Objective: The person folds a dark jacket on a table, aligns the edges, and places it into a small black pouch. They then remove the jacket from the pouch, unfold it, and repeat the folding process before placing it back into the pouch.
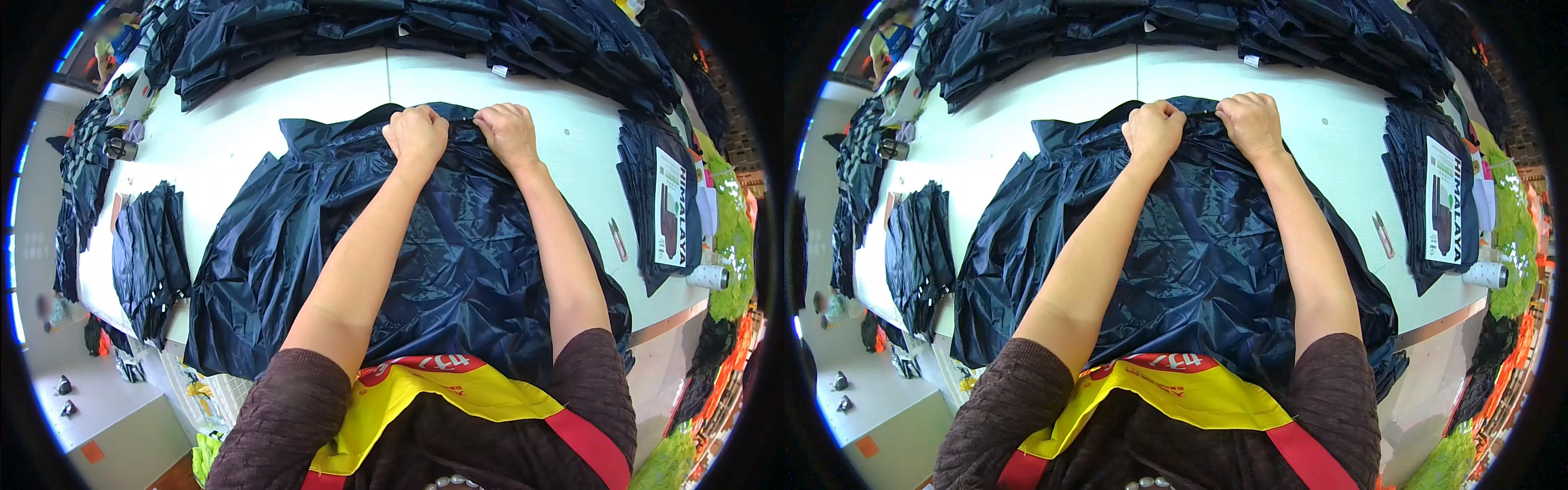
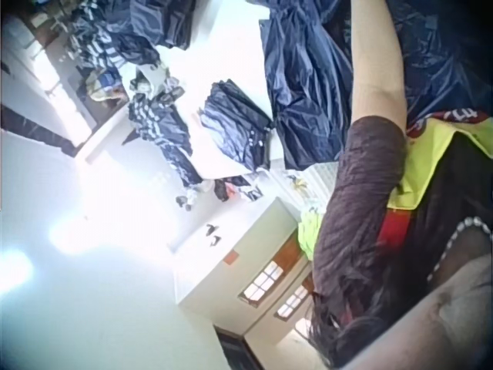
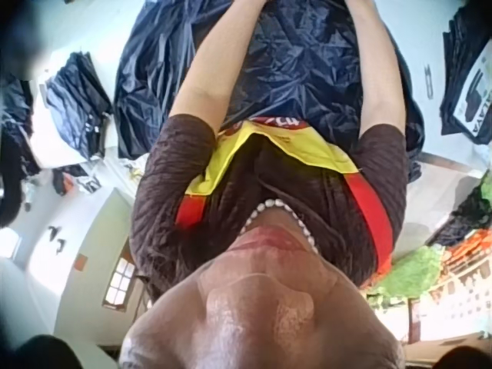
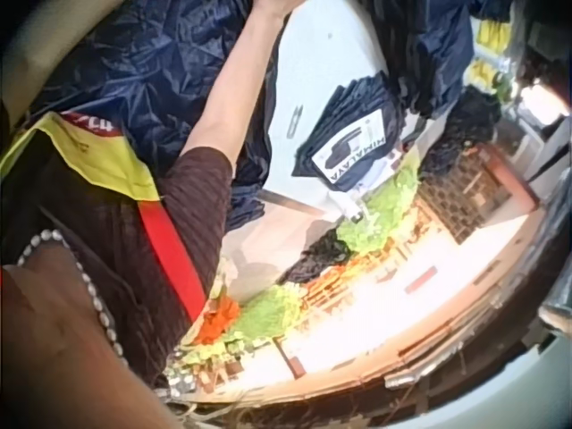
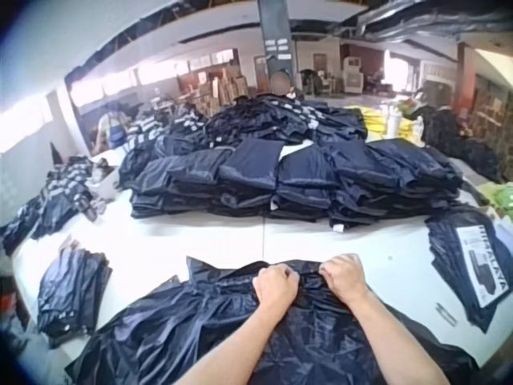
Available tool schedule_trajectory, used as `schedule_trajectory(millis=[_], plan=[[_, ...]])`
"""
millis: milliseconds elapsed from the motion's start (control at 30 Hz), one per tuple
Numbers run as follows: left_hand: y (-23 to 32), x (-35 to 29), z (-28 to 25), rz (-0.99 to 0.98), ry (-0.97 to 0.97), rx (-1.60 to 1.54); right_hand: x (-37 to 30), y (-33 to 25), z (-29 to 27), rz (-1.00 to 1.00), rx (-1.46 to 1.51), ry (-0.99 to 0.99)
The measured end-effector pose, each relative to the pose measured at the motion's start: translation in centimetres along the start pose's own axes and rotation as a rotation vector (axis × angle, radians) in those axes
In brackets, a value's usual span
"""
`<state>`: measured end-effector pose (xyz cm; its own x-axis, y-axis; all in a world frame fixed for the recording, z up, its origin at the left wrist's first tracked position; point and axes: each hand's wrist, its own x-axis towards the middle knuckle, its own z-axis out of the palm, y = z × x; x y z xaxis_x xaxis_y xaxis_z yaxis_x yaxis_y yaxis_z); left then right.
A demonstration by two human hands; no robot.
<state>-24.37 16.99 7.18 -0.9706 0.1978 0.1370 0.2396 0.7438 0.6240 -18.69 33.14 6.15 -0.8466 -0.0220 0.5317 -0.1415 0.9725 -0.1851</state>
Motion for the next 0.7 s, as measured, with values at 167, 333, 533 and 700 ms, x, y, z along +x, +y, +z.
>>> schedule_trajectory(millis=[167,333,533,700], plan=[[-1.5,1.3,-1.8,-0.19,-0.02,-0.031,0.3,1.1,-0.4,0.044,-0.182,0.023],[-10.4,3.1,-7.1,-0.267,0.046,0.245,-1.5,4.0,-0.5,0.188,-0.18,-0.099],[-13.1,0.8,-9.0,-0.158,-0.034,0.242,-3.8,3.7,0.3,0.145,0.005,0.02],[-10.8,-0.4,-8.2,0.177,0.114,0.158,-9.4,8.4,-6.1,0.397,0.044,0.044]])
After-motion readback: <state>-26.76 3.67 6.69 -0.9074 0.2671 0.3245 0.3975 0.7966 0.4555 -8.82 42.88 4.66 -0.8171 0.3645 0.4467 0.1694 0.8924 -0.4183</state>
